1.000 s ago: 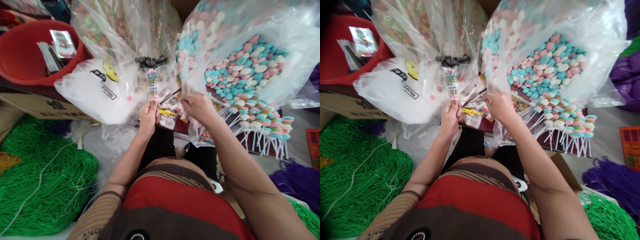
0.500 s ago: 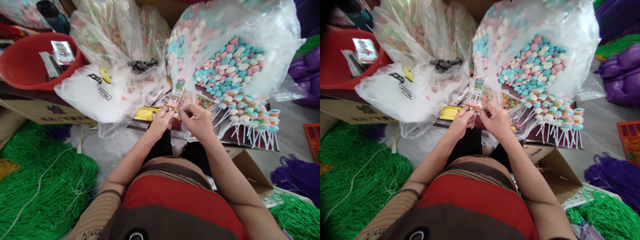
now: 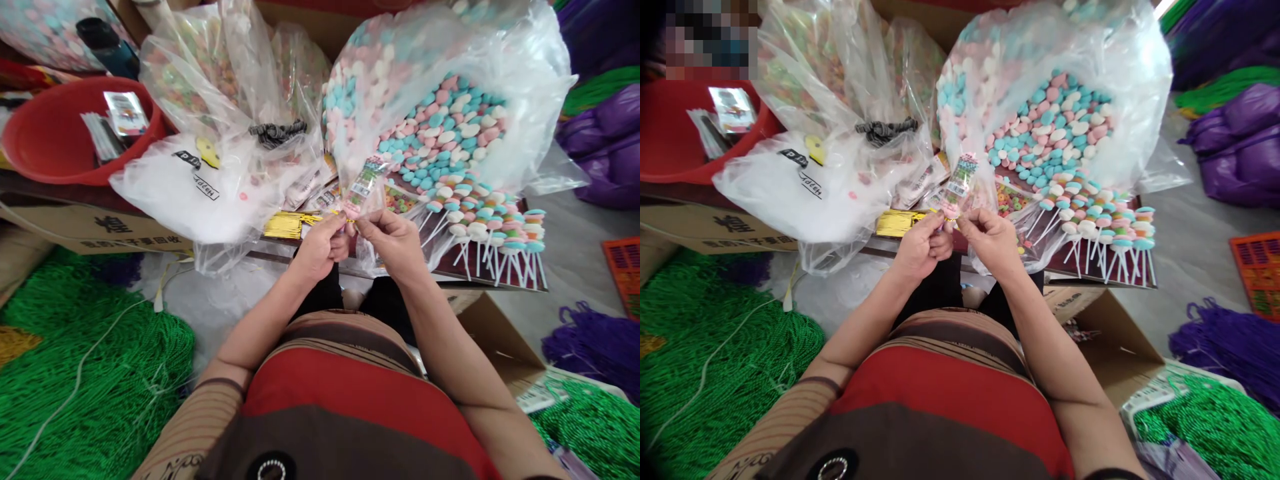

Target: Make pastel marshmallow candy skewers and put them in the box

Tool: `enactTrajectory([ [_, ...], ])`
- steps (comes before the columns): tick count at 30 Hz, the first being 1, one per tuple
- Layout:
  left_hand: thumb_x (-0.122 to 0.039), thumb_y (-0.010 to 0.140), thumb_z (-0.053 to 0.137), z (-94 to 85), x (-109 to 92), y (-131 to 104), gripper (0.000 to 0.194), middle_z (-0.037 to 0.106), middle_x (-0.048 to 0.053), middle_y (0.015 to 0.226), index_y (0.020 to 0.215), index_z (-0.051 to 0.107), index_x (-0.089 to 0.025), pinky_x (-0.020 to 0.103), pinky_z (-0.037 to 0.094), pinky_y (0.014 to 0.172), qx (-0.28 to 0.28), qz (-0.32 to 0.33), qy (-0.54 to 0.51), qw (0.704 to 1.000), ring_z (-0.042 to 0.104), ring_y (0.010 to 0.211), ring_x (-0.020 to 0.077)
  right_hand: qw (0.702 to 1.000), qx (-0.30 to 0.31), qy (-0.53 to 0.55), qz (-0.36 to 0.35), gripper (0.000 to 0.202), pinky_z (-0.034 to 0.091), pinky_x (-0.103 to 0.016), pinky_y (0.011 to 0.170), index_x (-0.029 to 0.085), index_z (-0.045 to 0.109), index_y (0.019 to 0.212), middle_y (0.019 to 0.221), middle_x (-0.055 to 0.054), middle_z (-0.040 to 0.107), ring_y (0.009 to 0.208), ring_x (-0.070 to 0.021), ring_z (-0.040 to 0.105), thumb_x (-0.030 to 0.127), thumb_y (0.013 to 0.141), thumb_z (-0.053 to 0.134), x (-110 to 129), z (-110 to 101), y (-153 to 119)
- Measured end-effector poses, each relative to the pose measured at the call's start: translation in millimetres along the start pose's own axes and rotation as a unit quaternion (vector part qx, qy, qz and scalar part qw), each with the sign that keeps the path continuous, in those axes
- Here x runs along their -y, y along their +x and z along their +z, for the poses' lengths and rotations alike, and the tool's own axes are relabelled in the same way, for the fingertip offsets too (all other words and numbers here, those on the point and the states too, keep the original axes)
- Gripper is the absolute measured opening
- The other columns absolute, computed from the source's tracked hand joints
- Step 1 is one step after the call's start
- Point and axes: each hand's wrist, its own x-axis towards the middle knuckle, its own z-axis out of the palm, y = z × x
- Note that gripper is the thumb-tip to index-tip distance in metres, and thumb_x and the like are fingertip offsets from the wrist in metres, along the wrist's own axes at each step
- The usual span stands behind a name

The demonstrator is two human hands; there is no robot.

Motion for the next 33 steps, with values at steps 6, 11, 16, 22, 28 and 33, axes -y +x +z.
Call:
enactTrajectory([
  [6, -0.026, 0.104, 0.034, -3.2, -4, -14, 0.049, 0.018, -0.01, 0.04, 0.059, 0.054, -0.016, 0.017, 0.024, 0.033, 0.165, -0.151, -0.043, 0.974, 0.013, 0.03, 0.0054, 0.975, 0.079, 0.196, 0.073, 0.034, 0.055, -0.03, 0.073, 0.024, 0.073, 0.077, 0.077, 0.002, 0.073, 0.074, -0.0151, 0.066, 0.053, 0.069, 0.089, -5, -9, -3],
  [11, -0.025, 0.106, 0.025, -3.5, 0, -14, 0.056, 0.017, -0.009, 0.039, 0.055, 0.049, -0.017, 0.018, 0.025, 0.032, 0.182, -0.202, -0.071, 0.96, 0.014, 0.028, 0.0064, 0.952, 0.189, 0.227, 0.084, 0.03, 0.059, -0.034, 0.088, 0.025, 0.079, 0.087, 0.09, 0.0, 0.079, 0.094, -0.0191, 0.073, 0.052, 0.076, 0.085, -16, -18, -2],
  [16, -0.027, 0.107, 0.028, 2.0, 4, -14, 0.05, 0.023, -0.01, 0.039, 0.064, 0.053, -0.018, 0.018, 0.026, 0.033, 0.155, -0.16, -0.091, 0.971, 0.016, 0.028, 0.0062, 0.962, 0.097, 0.243, 0.076, 0.029, 0.059, -0.034, 0.085, 0.026, 0.078, 0.077, 0.075, 0.003, 0.076, 0.08, -0.0169, 0.073, 0.052, 0.07, 0.089, -26, -1, -2],
  [22, -0.051, 0.098, 0.058, 9.9, 25, -3, 0.045, 0.029, -0.011, 0.041, 0.067, 0.05, -0.02, 0.018, 0.026, 0.036, 0.02, 0.013, -0.043, 0.999, 0.025, 0.031, 0.0046, 0.992, -0.092, 0.005, -0.083, 0.03, 0.055, -0.034, 0.08, 0.023, 0.07, 0.073, 0.074, 0.0, 0.072, 0.076, -0.0171, 0.067, 0.048, 0.089, 0.072, -24, 18, -4],
  [28, -0.059, 0.093, 0.063, 12.6, 32, 5, 0.049, 0.03, -0.011, 0.042, 0.068, 0.045, -0.021, 0.019, 0.023, 0.037, -0.049, 0.1, -0.034, 0.993, 0.024, 0.034, 0.0035, 0.957, -0.137, -0.163, -0.197, 0.025, 0.056, -0.036, 0.081, 0.025, 0.07, 0.082, 0.086, -0.004, 0.076, 0.086, -0.0209, 0.071, 0.04, 0.099, 0.06, -23, 21, -6],
  [33, -0.068, 0.094, 0.053, 2.4, 20, 6, 0.054, 0.024, -0.012, 0.04, 0.068, 0.046, -0.022, 0.022, 0.028, 0.038, 0.028, 0.02, -0.015, 0.999, 0.023, 0.032, 0.0058, 0.966, -0.119, -0.107, -0.202, 0.018, 0.056, -0.037, 0.086, 0.025, 0.07, 0.083, 0.093, -0.004, 0.078, 0.091, -0.0208, 0.073, 0.036, 0.096, 0.064, -17, 17, -6],
])
